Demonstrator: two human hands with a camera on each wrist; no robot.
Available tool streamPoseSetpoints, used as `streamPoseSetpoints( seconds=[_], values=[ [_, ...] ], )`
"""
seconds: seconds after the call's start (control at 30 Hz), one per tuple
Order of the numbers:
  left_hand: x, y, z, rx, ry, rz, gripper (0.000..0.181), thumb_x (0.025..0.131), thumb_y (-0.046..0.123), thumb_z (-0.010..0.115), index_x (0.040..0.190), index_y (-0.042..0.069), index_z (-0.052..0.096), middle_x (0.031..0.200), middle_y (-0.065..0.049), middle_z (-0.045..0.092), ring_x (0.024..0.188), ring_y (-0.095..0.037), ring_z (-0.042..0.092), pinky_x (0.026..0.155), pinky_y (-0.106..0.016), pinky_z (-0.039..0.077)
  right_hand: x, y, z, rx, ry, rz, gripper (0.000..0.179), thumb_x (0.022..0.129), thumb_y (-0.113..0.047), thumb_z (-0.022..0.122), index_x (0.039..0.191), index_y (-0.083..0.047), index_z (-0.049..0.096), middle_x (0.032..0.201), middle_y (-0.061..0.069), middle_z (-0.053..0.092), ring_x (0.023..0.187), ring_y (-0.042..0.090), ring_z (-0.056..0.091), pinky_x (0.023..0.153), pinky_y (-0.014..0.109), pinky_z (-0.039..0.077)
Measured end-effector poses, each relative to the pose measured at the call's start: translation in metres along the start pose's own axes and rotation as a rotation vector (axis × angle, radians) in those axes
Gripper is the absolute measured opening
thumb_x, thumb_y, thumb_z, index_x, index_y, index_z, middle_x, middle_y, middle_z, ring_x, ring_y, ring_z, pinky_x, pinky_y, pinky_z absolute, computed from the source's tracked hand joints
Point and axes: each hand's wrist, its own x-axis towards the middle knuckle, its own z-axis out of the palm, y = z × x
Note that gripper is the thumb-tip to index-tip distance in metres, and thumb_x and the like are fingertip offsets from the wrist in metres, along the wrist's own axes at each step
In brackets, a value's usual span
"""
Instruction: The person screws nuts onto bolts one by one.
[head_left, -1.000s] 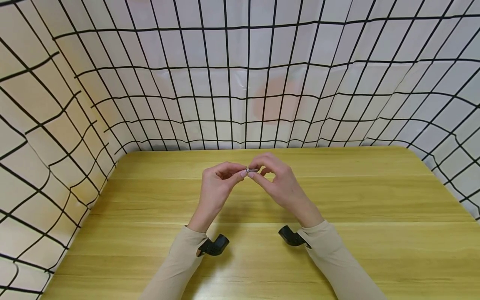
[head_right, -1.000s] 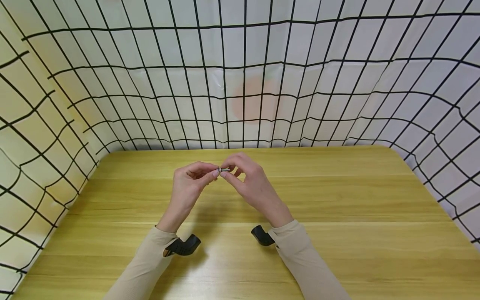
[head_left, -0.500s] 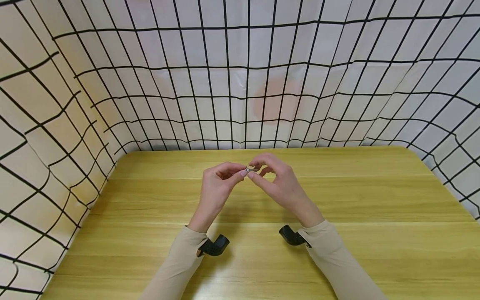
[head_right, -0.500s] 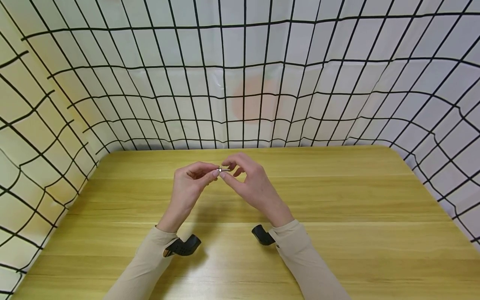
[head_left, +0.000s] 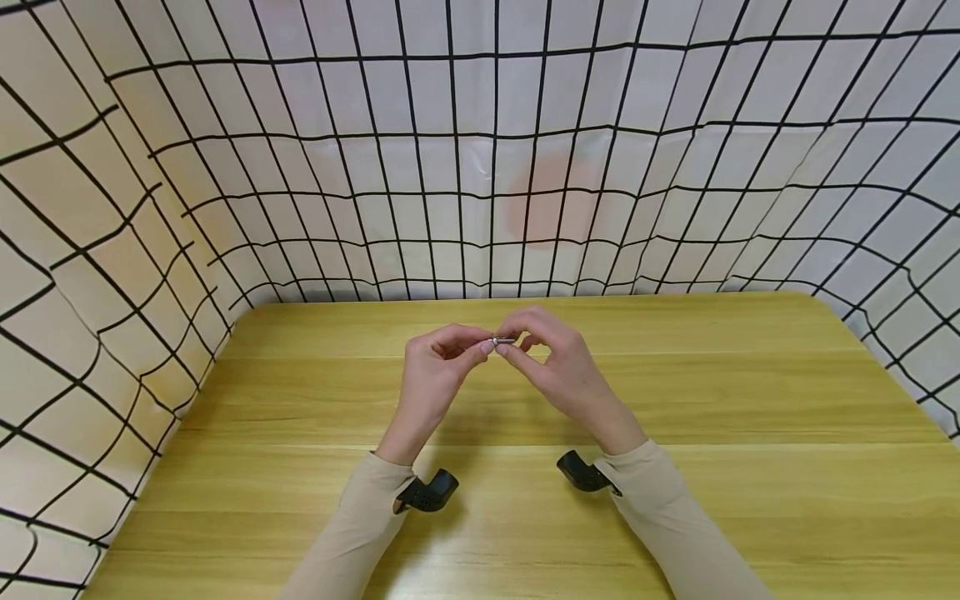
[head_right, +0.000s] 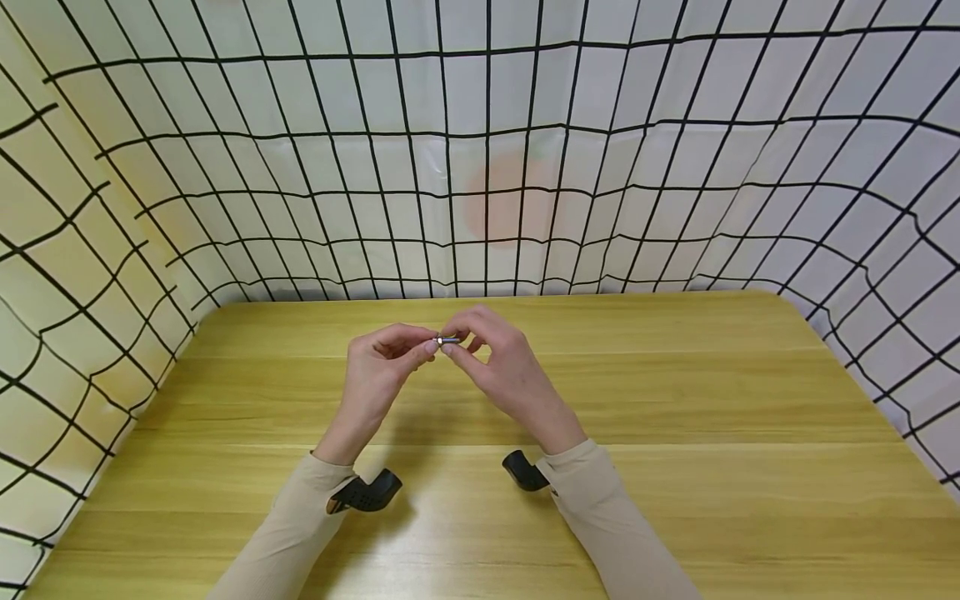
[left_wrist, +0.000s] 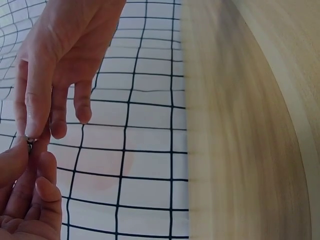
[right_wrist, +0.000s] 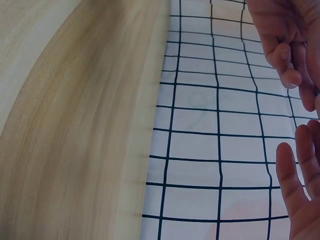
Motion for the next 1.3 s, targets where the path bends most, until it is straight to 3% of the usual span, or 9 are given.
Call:
streamPoseSetpoints(
  seconds=[0.1, 0.47, 0.6, 0.67, 0.87, 1.07, 1.23, 1.3],
  values=[
    [0.000, 0.000, 0.000, -0.003, 0.000, 0.002, 0.010, 0.088, 0.000, 0.072, 0.096, -0.008, 0.074, 0.089, -0.016, 0.072, 0.078, -0.038, 0.064, 0.068, -0.028, 0.051, -0.001, 0.008, 0.001, -0.001, -0.007, 0.010, 0.014, 0.089, -0.001, 0.072, 0.099, -0.009, 0.069, 0.102, 0.002, 0.065, 0.095, 0.015, 0.058, 0.074, 0.034, 0.050],
    [0.001, 0.000, -0.001, -0.009, 0.005, -0.001, 0.010, 0.088, -0.001, 0.072, 0.095, -0.008, 0.074, 0.087, -0.015, 0.072, 0.073, -0.020, 0.063, 0.067, -0.025, 0.050, -0.002, 0.010, -0.001, -0.031, -0.027, 0.027, 0.007, 0.093, -0.012, 0.069, 0.100, -0.015, 0.070, 0.105, -0.004, 0.064, 0.095, 0.011, 0.058, 0.075, 0.030, 0.050],
    [0.001, 0.000, -0.002, -0.005, 0.007, -0.007, 0.011, 0.088, -0.001, 0.072, 0.096, -0.008, 0.073, 0.088, -0.015, 0.072, 0.073, -0.018, 0.063, 0.067, -0.025, 0.050, -0.002, 0.009, -0.002, -0.013, -0.029, 0.055, 0.012, 0.093, -0.012, 0.070, 0.105, -0.014, 0.071, 0.105, -0.003, 0.065, 0.095, 0.012, 0.058, 0.075, 0.033, 0.051],
    [0.003, -0.007, -0.002, -0.001, 0.008, -0.012, 0.011, 0.088, 0.000, 0.072, 0.097, -0.008, 0.074, 0.089, -0.015, 0.072, 0.073, -0.017, 0.062, 0.066, -0.025, 0.049, -0.002, 0.008, -0.002, 0.004, -0.028, 0.079, 0.016, 0.093, -0.012, 0.071, 0.108, -0.013, 0.070, 0.105, -0.003, 0.066, 0.094, 0.013, 0.059, 0.075, 0.035, 0.051],
    [0.008, -0.031, -0.005, 0.000, 0.022, -0.009, 0.013, 0.088, 0.008, 0.075, 0.098, -0.001, 0.076, 0.089, -0.013, 0.072, 0.075, -0.020, 0.063, 0.065, -0.025, 0.048, -0.004, 0.006, -0.002, 0.069, -0.015, 0.198, 0.018, 0.093, -0.011, 0.070, 0.111, -0.011, 0.069, 0.102, 0.000, 0.068, 0.092, 0.015, 0.062, 0.076, 0.034, 0.051],
    [0.009, -0.037, -0.008, 0.002, 0.027, 0.012, 0.012, 0.088, 0.014, 0.076, 0.095, 0.004, 0.077, 0.087, -0.009, 0.072, 0.076, -0.027, 0.064, 0.066, -0.028, 0.049, -0.003, 0.000, -0.002, 0.197, -0.010, 0.337, 0.011, 0.095, -0.008, 0.067, 0.105, -0.007, 0.069, 0.099, 0.011, 0.069, 0.090, 0.023, 0.064, 0.079, 0.034, 0.052],
    [0.009, -0.038, -0.009, 0.024, 0.029, 0.001, 0.009, 0.087, 0.010, 0.077, 0.094, 0.005, 0.077, 0.086, -0.006, 0.072, 0.075, -0.021, 0.065, 0.065, -0.027, 0.050, 0.000, -0.014, -0.002, 0.325, 0.003, 0.382, 0.013, 0.094, 0.001, 0.065, 0.105, 0.007, 0.066, 0.100, 0.026, 0.066, 0.087, 0.029, 0.064, 0.078, 0.031, 0.054],
    [0.009, -0.039, -0.009, 0.030, 0.032, -0.007, 0.008, 0.087, 0.009, 0.077, 0.094, 0.005, 0.077, 0.086, -0.005, 0.072, 0.074, -0.020, 0.065, 0.065, -0.027, 0.050, 0.000, -0.013, -0.001, 0.344, 0.010, 0.392, 0.013, 0.094, 0.000, 0.065, 0.105, 0.006, 0.066, 0.099, 0.023, 0.066, 0.085, 0.026, 0.064, 0.077, 0.031, 0.054]
  ],
)
